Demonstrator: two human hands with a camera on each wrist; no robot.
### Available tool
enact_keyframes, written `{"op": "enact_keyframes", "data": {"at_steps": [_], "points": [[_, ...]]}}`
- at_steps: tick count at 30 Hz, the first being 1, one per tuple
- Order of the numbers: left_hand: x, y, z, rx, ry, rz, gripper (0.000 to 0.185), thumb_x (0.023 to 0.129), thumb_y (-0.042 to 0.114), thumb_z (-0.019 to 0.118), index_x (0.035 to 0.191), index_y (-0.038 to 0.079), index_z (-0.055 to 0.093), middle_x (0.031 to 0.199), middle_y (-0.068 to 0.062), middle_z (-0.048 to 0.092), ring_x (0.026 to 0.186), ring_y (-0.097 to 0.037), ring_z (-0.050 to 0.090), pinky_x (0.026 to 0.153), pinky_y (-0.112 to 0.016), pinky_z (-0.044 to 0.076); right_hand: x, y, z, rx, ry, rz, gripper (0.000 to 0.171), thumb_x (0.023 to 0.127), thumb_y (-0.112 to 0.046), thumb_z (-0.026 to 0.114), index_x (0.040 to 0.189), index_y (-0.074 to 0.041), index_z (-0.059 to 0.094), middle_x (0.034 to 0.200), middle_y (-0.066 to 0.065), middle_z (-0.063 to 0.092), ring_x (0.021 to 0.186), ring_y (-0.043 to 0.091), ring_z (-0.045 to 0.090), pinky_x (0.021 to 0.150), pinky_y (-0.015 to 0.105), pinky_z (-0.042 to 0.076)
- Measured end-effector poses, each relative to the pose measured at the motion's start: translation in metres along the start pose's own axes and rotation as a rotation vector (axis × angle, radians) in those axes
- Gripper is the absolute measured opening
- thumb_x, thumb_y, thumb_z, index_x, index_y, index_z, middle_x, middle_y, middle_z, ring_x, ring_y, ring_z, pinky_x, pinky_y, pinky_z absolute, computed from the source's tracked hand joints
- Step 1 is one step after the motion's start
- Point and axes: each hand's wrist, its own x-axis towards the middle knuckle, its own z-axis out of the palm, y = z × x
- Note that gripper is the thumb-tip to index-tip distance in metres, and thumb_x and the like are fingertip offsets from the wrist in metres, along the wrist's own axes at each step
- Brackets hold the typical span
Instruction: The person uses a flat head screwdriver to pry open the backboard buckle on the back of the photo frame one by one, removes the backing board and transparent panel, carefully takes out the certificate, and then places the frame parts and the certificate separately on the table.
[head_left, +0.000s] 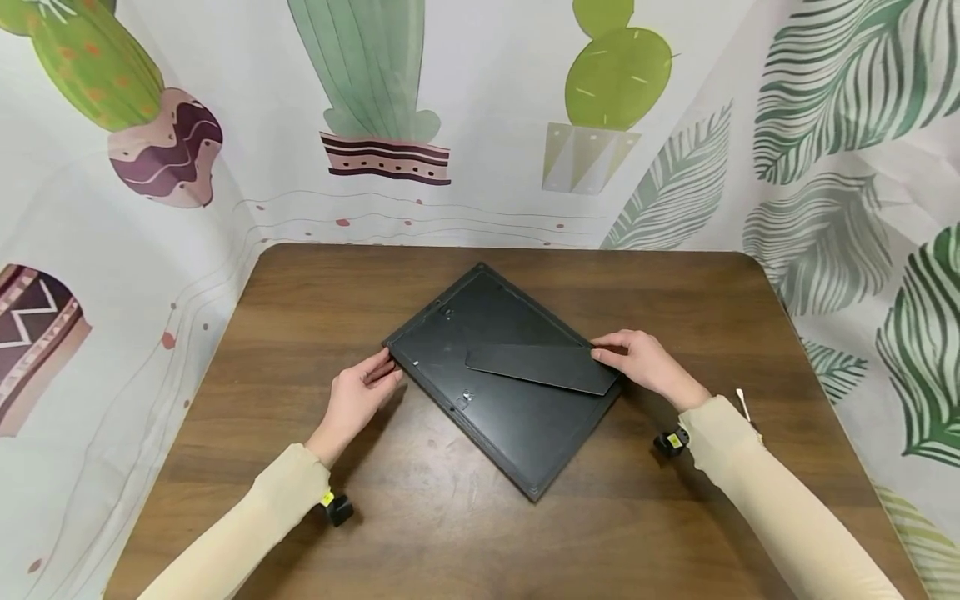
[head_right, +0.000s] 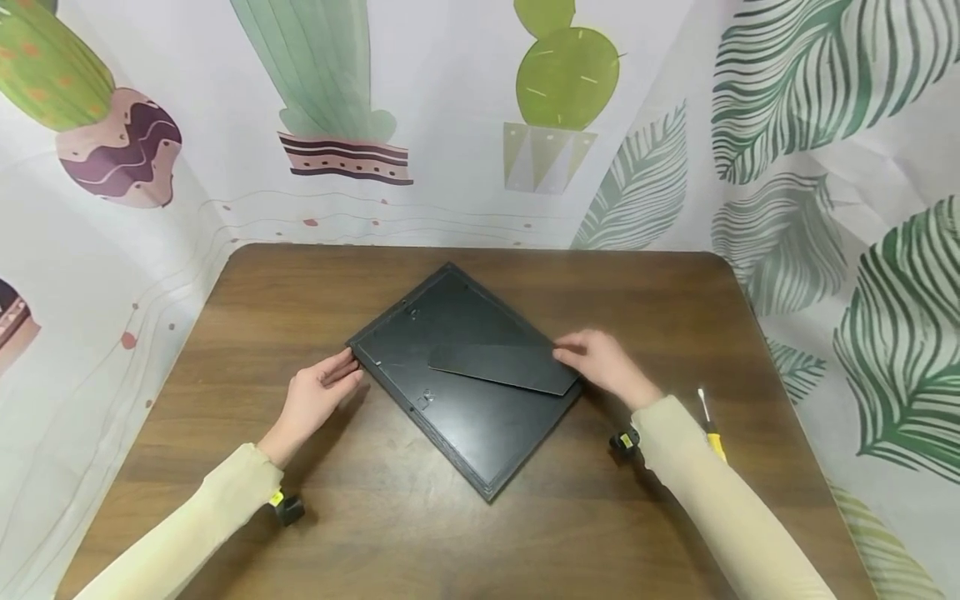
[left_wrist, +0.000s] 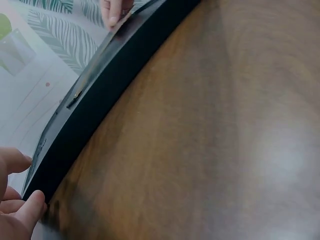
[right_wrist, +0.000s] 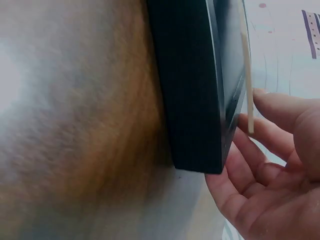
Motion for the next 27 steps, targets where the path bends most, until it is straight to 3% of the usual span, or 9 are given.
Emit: {"op": "enact_keyframes", "data": {"at_steps": [5, 9, 14, 17, 22, 27], "points": [[0.011, 0.001, 0.004, 0.007, -0.020, -0.032, 0.065, 0.096, 0.017, 0.078, 0.151, -0.003, 0.050, 0.138, -0.023, 0.063, 0.123, -0.035, 0.066, 0.090, -0.015, 0.054, -0.007, -0.001, 0.006, 0.016, -0.041, -0.005, 0.039, 0.102, -0.025, 0.069, 0.131, 0.002, 0.070, 0.122, 0.020, 0.073, 0.113, 0.036, 0.067, 0.096, 0.051, 0.056], [0.017, 0.003, 0.012, -0.087, -0.069, -0.044, 0.075, 0.095, 0.010, 0.077, 0.157, -0.007, 0.037, 0.150, -0.029, 0.048, 0.129, -0.040, 0.060, 0.098, -0.025, 0.053, -0.012, -0.003, 0.009, 0.017, -0.045, -0.018, 0.035, 0.100, -0.024, 0.071, 0.125, 0.002, 0.072, 0.105, 0.010, 0.076, 0.093, 0.022, 0.069, 0.082, 0.037, 0.057], [0.023, 0.004, 0.024, -0.107, -0.156, -0.008, 0.091, 0.095, 0.004, 0.075, 0.162, -0.008, 0.015, 0.167, -0.029, 0.018, 0.150, -0.040, 0.034, 0.114, -0.038, 0.042, -0.018, -0.005, 0.011, 0.035, -0.048, -0.022, 0.028, 0.098, -0.023, 0.075, 0.112, 0.001, 0.072, 0.095, 0.007, 0.073, 0.079, 0.015, 0.062, 0.070, 0.029, 0.052], [0.024, 0.006, 0.029, -0.069, -0.163, 0.001, 0.096, 0.095, 0.006, 0.076, 0.163, -0.007, 0.010, 0.171, -0.026, 0.006, 0.155, -0.037, 0.022, 0.118, -0.040, 0.037, -0.021, -0.005, 0.011, 0.051, -0.070, -0.022, 0.028, 0.097, -0.024, 0.075, 0.110, 0.000, 0.072, 0.095, 0.006, 0.072, 0.076, 0.013, 0.060, 0.067, 0.027, 0.051], [0.017, 0.013, 0.037, -0.023, -0.127, -0.020, 0.095, 0.094, 0.006, 0.076, 0.162, -0.010, 0.012, 0.170, -0.028, 0.008, 0.154, -0.038, 0.026, 0.117, -0.037, 0.039, -0.020, -0.006, 0.007, 0.120, -0.124, -0.020, 0.036, 0.100, -0.025, 0.071, 0.121, 0.003, 0.069, 0.100, 0.008, 0.073, 0.077, 0.015, 0.064, 0.068, 0.028, 0.056], [-0.001, 0.024, 0.047, -0.039, -0.115, -0.050, 0.093, 0.093, 0.005, 0.077, 0.160, -0.013, 0.015, 0.168, -0.031, 0.013, 0.151, -0.041, 0.032, 0.112, -0.037, 0.044, -0.011, -0.007, 0.002, 0.129, -0.180, -0.042, 0.048, 0.107, -0.029, 0.061, 0.138, 0.007, 0.061, 0.107, 0.013, 0.073, 0.080, 0.016, 0.066, 0.072, 0.031, 0.060]]}}
